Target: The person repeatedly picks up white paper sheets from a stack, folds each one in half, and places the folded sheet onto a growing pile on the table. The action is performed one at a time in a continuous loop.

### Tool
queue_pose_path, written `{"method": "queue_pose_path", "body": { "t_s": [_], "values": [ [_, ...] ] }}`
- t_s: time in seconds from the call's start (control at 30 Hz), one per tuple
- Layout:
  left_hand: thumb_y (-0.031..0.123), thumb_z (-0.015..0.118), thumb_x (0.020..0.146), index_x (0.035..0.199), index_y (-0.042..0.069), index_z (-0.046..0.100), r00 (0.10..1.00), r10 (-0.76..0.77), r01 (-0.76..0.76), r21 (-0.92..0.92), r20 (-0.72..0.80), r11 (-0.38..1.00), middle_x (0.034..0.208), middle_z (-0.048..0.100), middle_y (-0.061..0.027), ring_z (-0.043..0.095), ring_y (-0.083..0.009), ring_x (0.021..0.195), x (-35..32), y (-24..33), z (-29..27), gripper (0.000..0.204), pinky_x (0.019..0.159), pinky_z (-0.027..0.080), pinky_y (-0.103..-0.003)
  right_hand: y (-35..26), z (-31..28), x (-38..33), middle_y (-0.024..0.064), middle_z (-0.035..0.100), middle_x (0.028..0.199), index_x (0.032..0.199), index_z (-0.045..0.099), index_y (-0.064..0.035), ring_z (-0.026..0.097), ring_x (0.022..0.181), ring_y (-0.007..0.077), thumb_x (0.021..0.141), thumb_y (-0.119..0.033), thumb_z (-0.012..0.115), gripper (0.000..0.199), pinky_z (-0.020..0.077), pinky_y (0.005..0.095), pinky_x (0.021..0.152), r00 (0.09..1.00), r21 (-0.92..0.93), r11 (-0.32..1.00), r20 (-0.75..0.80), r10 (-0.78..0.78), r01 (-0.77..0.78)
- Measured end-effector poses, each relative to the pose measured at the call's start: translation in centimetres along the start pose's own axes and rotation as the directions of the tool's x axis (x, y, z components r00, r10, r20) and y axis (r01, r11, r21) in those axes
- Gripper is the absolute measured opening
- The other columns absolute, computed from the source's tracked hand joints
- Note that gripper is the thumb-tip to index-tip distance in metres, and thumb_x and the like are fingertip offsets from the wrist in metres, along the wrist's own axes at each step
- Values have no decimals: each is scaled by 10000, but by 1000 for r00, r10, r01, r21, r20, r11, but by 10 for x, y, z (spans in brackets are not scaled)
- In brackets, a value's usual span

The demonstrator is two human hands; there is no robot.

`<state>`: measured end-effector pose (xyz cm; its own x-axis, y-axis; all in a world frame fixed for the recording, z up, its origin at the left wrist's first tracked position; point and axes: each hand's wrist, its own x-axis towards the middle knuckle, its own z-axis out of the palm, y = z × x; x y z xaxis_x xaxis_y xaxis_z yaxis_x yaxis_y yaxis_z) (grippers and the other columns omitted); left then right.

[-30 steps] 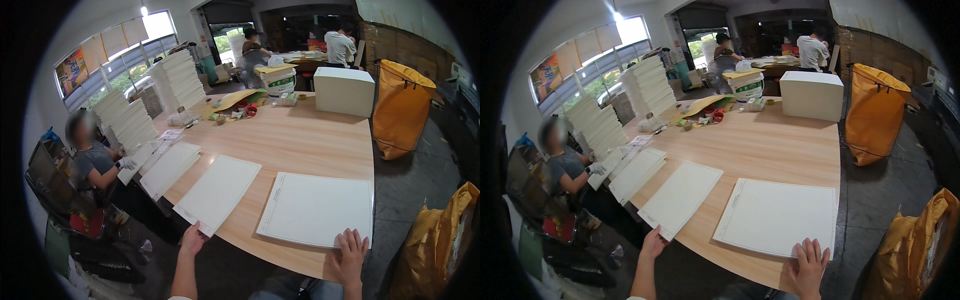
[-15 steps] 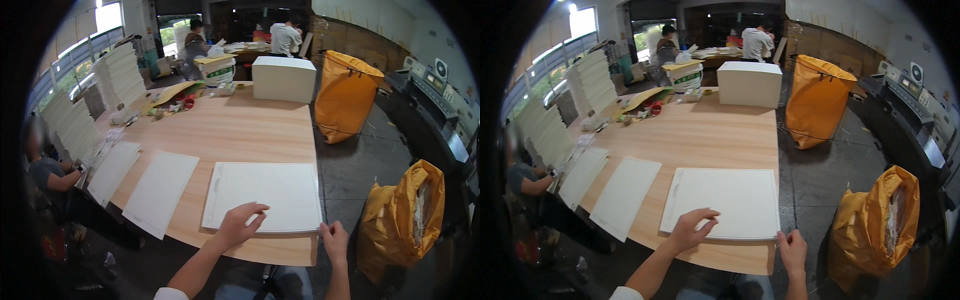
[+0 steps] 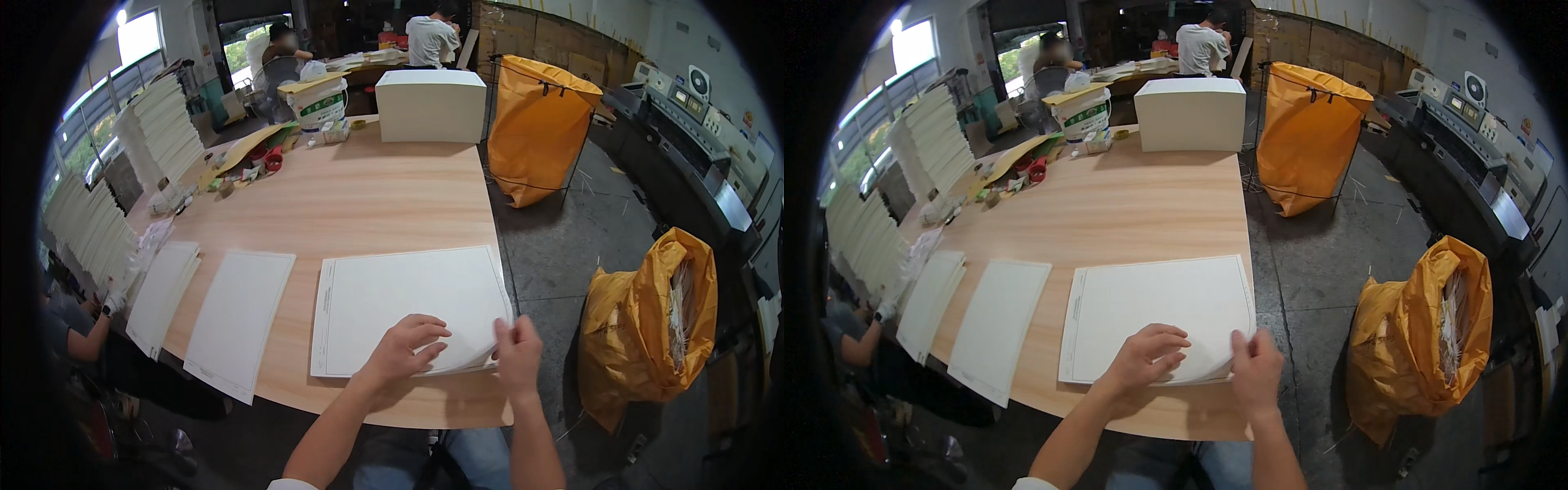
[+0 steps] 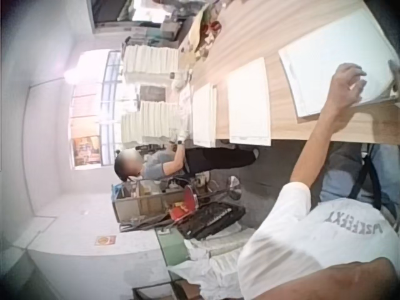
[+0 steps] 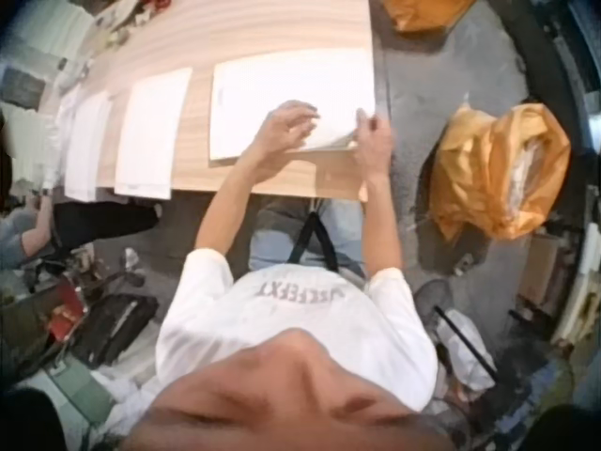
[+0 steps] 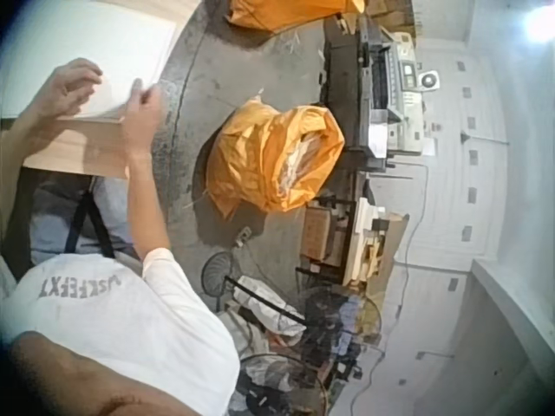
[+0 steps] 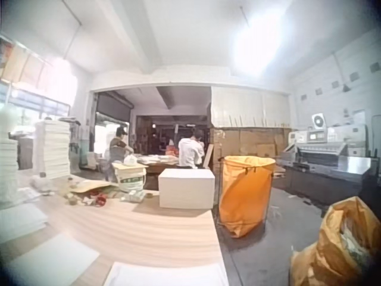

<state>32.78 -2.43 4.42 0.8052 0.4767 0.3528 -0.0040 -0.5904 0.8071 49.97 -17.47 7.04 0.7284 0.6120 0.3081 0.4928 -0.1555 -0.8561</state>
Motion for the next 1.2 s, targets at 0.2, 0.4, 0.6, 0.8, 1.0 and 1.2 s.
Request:
{"method": "queue_pose_path", "body": {
  "t_s": [0.2, 0.4, 0.6, 0.8, 1.0, 1.2],
  "values": [
    [281, 895, 854, 1297, 114, 732, 994, 101, -103, 79, 31, 992, 1231, 721, -123, 665, -309, 1179, 4, 6, -7, 500, 978, 571, -413, -9, -1, 13, -22, 505, 623, 731, 464, -115, 491, 505, 62, 1084, -254, 632, 416, 418, 240, 465, 971, 326, 915, 124, 206, -236],
    [301, 936, 804, 1353, 105, 706, 992, 108, -108, -1, 69, 994, 1246, 719, -127, 663, -303, 1200, 5, 6, -10, 627, 1021, 552, -405, -9, -12, 17, -4, 509, 616, 739, 499, -117, 555, 515, 103, 1090, -277, 602, 399, 387, 261, 464, 913, 652, 640, 289, 287, -407],
    [220, 907, 856, 1445, 99, 638, 994, -86, 98, -187, 68, 977, 1280, 717, -109, 662, -249, 1223, 0, 8, -10, 659, 1035, 556, -367, -11, -12, 17, -9, 531, 616, 738, 517, -106, 552, 516, 100, 1078, -383, 649, 458, 399, 261, 474, 927, 614, 695, 278, 252, -374],
    [122, 775, 959, 1506, 138, 600, 991, -133, 119, -270, -33, 955, 1328, 697, -113, 655, -246, 1233, 1, 12, -1, 574, 1036, 537, -332, -5, -4, 12, -8, 554, 627, 745, 546, -73, 535, 545, 89, 1046, -325, 697, 420, 427, 269, 498, 998, 64, 997, 43, 48, -51],
    [222, 863, 881, 1478, 154, 629, 985, 145, -149, 42, 92, 988, 1378, 659, -159, 633, -331, 1263, 2, 5, -6, 645, 1073, 519, -389, -6, -13, 21, 23, 566, 635, 736, 526, -98, 617, 560, 119, 1069, -288, 640, 400, 430, 258, 506, 910, 634, 657, 339, 238, -408],
    [223, 897, 847, 1479, 151, 630, 996, 74, -71, -59, 57, 996, 1387, 659, -154, 623, -342, 1283, 0, 5, -3, 690, 1094, 512, -421, -3, -12, 18, -1, 548, 611, 745, 531, -112, 624, 559, 120, 1061, -315, 671, 401, 404, 259, 472, 921, 624, 680, 314, 231, -384]
  ]
}}
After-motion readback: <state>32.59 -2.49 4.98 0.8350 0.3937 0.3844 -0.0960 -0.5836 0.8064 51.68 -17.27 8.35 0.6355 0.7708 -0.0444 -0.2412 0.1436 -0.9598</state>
